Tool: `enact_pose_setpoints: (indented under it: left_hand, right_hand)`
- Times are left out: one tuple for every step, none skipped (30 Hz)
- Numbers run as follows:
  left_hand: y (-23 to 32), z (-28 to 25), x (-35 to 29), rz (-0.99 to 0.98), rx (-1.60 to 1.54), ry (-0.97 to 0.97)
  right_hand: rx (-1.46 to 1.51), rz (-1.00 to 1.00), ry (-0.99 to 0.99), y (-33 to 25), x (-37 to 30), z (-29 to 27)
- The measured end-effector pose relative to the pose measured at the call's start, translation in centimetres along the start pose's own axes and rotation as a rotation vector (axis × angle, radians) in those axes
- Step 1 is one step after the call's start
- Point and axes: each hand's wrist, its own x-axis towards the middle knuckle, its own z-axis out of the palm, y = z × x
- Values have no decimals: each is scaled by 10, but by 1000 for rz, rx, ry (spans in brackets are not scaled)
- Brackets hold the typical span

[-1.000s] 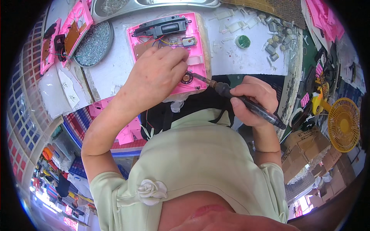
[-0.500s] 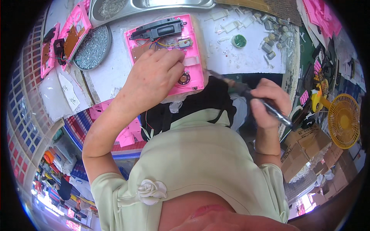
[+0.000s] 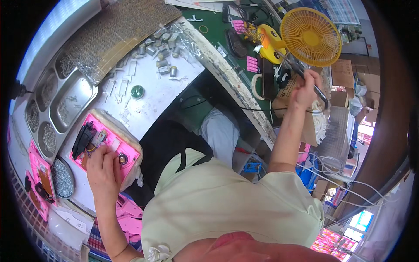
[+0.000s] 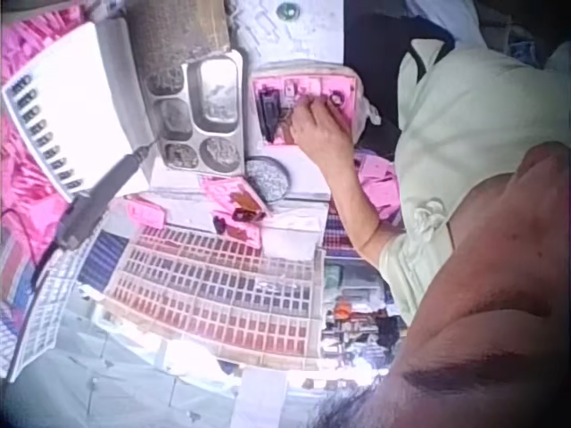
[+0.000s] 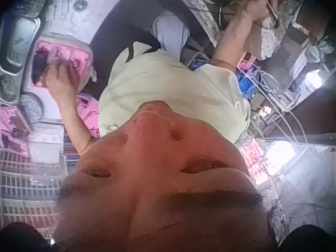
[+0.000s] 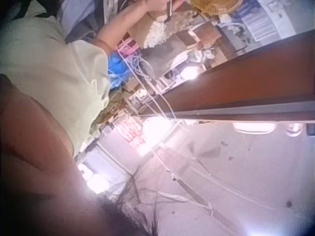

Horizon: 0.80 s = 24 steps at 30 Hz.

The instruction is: Assembling a pink toy sewing machine by soldering internal wires and attaching components.

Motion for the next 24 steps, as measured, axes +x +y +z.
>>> enact_pose_setpoints:
  left_hand:
    - [-1,0,0,-10,-2,-12]
    - [0,1,2,1,0,-6]
    - [0,-1,2,3,8,0]
    - [0,-1,2,3,14,8]
    - [-3,1,-1,11,3,22]
    - [-7,6,-2,15,-11,38]
    - [-10,6,-11,-14,-1,49]
    - [-12,7,-12,3,8,65]
    - [-14,8,-15,16,13,66]
    - [-12,1,-13,25,13,63]
    - [-10,-6,-12,19,-49,64]
    - [-12,-13,-14,7,-89,96]
    - [-15,-14,-20,-8,-91,172]
    - [-12,-17,-25,-64,-87,222]
    - [-13,-16,-30,-110,-121,284]
    - [-10,-14,-35,-124,-85,274]
    - [-10,-10,-38,-129,-70,270]
    - [-9,-8,-39,-128,-61,268]
    - [-7,-8,-38,-113,-38,244]
    - [-7,-7,-36,-94,-18,223]
    - [-6,-7,-34,-77,2,204]
    - [-7,-6,-33,-80,4,194]
    - [-7,-7,-34,-87,10,182]
    - [-7,-7,-34,-92,16,170]
  right_hand:
    - [-29,19,51,6,1,9]
    - [-27,-2,-26,19,6,11]
    - [-76,30,-48,30,7,21]
    - [-125,-37,-81,54,18,25]
    - [-173,-100,-119,64,18,36]
    - [-148,35,-131,66,16,44]
    - [-119,124,-107,61,10,62]
    - [-97,233,-90,56,0,74]
    - [-49,304,-117,55,-5,71]
    - [109,474,-213,74,0,49]
    - [159,595,-259,82,-12,31]
    - [263,741,-175,64,-32,41]
    - [386,807,-293,75,-40,27]
    - [502,837,-397,72,-57,34]
    - [427,794,-478,60,-70,48]
    - [374,756,-560,54,-87,63]
    - [305,699,-633,42,-100,76]
    - [295,665,-720,34,-113,93]
    - [225,599,-780,25,-130,112]
    - [152,526,-835,14,-147,131]
    - [114,490,-930,-1,-164,149]
    - [92,422,-1046,-12,-180,166]
    - [73,308,-1162,-19,-196,184]
    - [58,122,-1252,-20,-211,201]
